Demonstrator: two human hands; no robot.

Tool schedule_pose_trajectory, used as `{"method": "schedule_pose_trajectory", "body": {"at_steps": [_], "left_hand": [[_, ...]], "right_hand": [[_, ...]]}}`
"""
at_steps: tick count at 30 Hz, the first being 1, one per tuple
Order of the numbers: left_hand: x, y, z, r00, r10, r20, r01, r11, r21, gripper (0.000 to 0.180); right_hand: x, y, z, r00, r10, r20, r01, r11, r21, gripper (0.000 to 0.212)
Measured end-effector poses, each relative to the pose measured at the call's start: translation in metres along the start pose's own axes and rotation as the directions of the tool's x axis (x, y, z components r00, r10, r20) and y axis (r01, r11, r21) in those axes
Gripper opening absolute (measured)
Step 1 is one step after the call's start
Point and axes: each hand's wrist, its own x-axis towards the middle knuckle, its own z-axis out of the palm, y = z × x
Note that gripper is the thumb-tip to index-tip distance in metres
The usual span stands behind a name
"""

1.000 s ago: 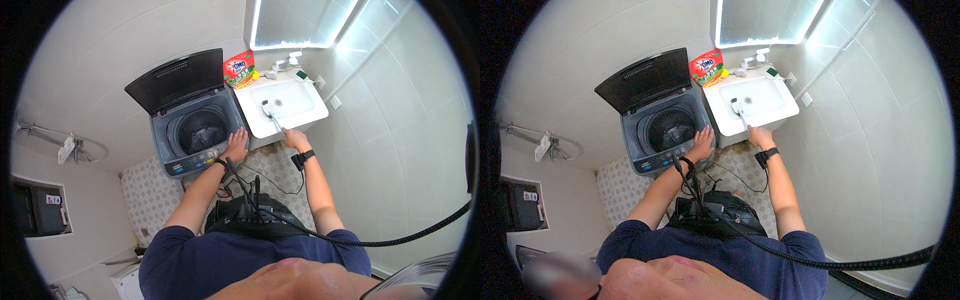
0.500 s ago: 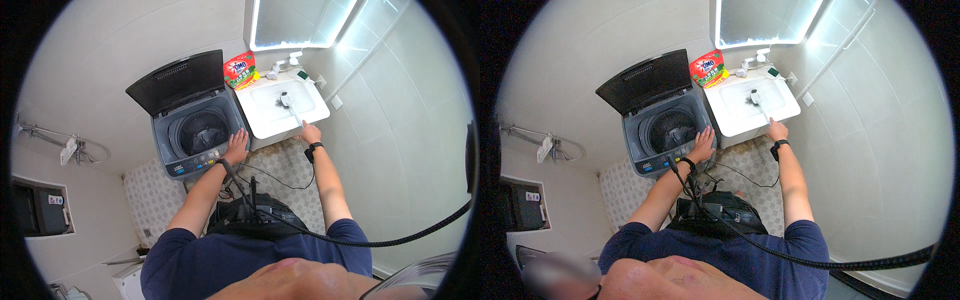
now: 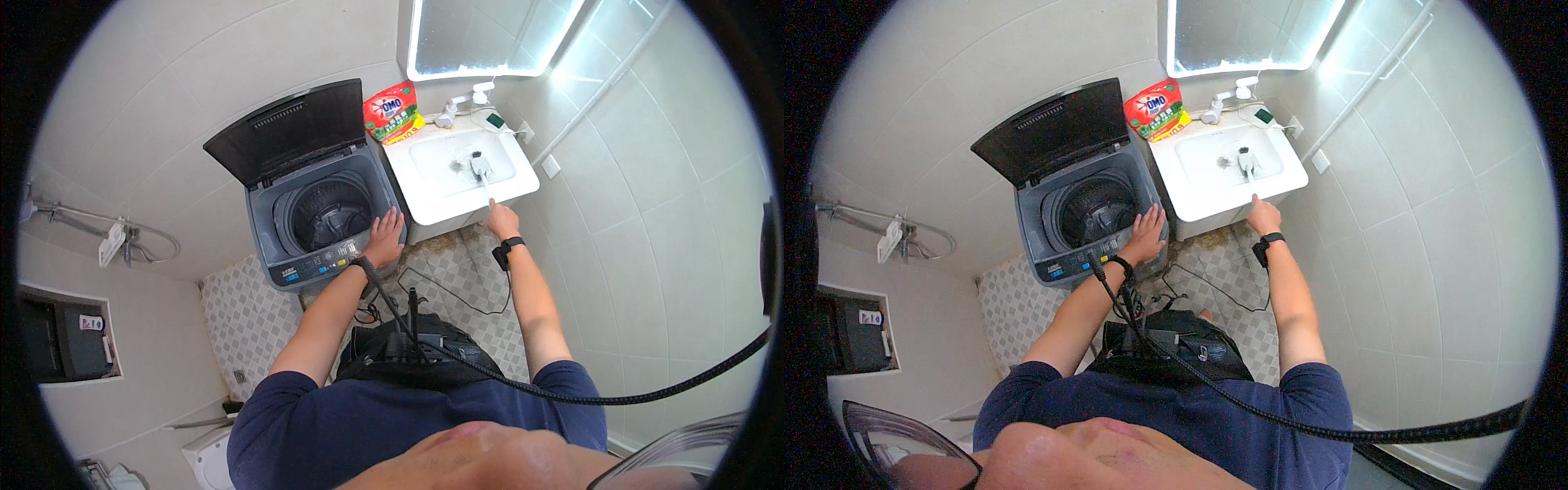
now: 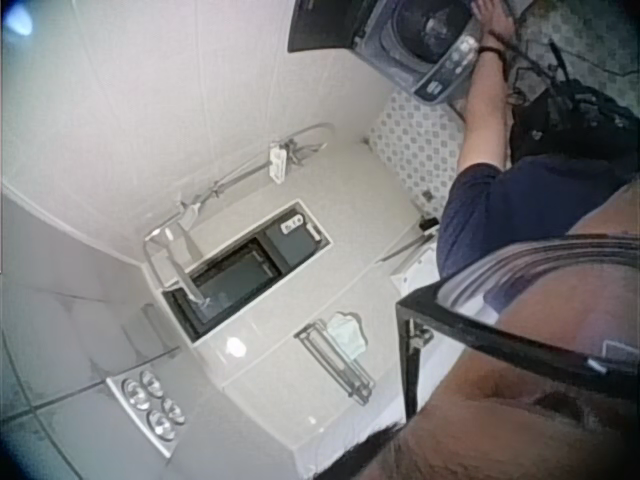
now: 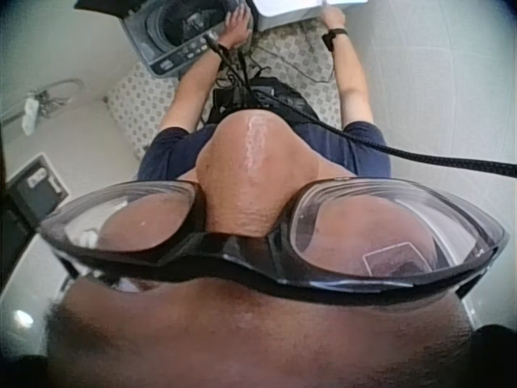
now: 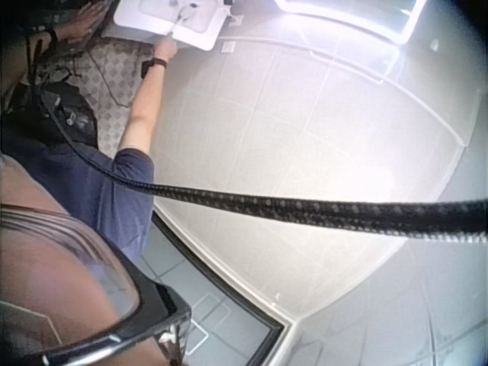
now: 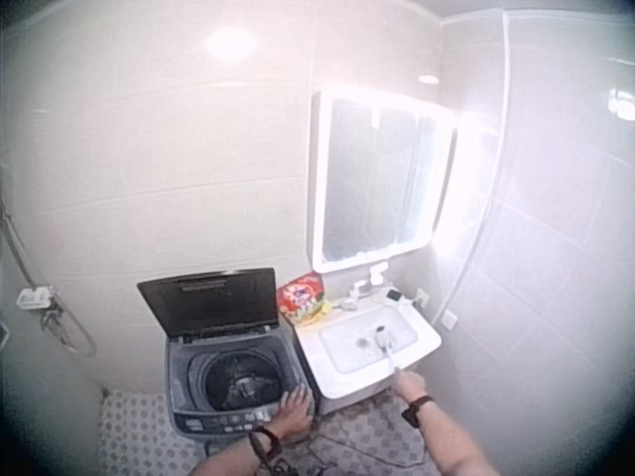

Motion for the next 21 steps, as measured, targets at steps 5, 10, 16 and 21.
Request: {"method": "schedule_pose_trajectory", "body": {"at_steps": [5, 10, 16, 21], "left_hand": [[-0.001, -0.001, 0.001, 1.000, 0.011, -0.025, -0.011, 1.000, 0.005, 0.100], [0.007, -0.003, 0.007, 1.000, -0.009, 0.002, 0.008, 0.999, 0.043, 0.100], [0.010, -0.007, 0.016, 0.998, 0.022, -0.060, -0.019, 0.998, 0.056, 0.103], [0.010, -0.008, 0.014, 1.000, 0.003, -0.004, -0.003, 0.995, 0.096, 0.104]], "right_hand": [[-0.013, -0.039, -0.024, 0.992, -0.088, 0.087, 0.085, 0.995, 0.043, 0.051], [-0.016, -0.051, -0.029, 0.968, -0.247, 0.035, 0.237, 0.954, 0.182, 0.055], [-0.001, -0.058, 0.002, 0.981, -0.187, 0.051, 0.153, 0.910, 0.385, 0.064], [0.010, -0.057, 0.019, 0.997, -0.073, 0.015, 0.068, 0.971, 0.229, 0.064]]}}
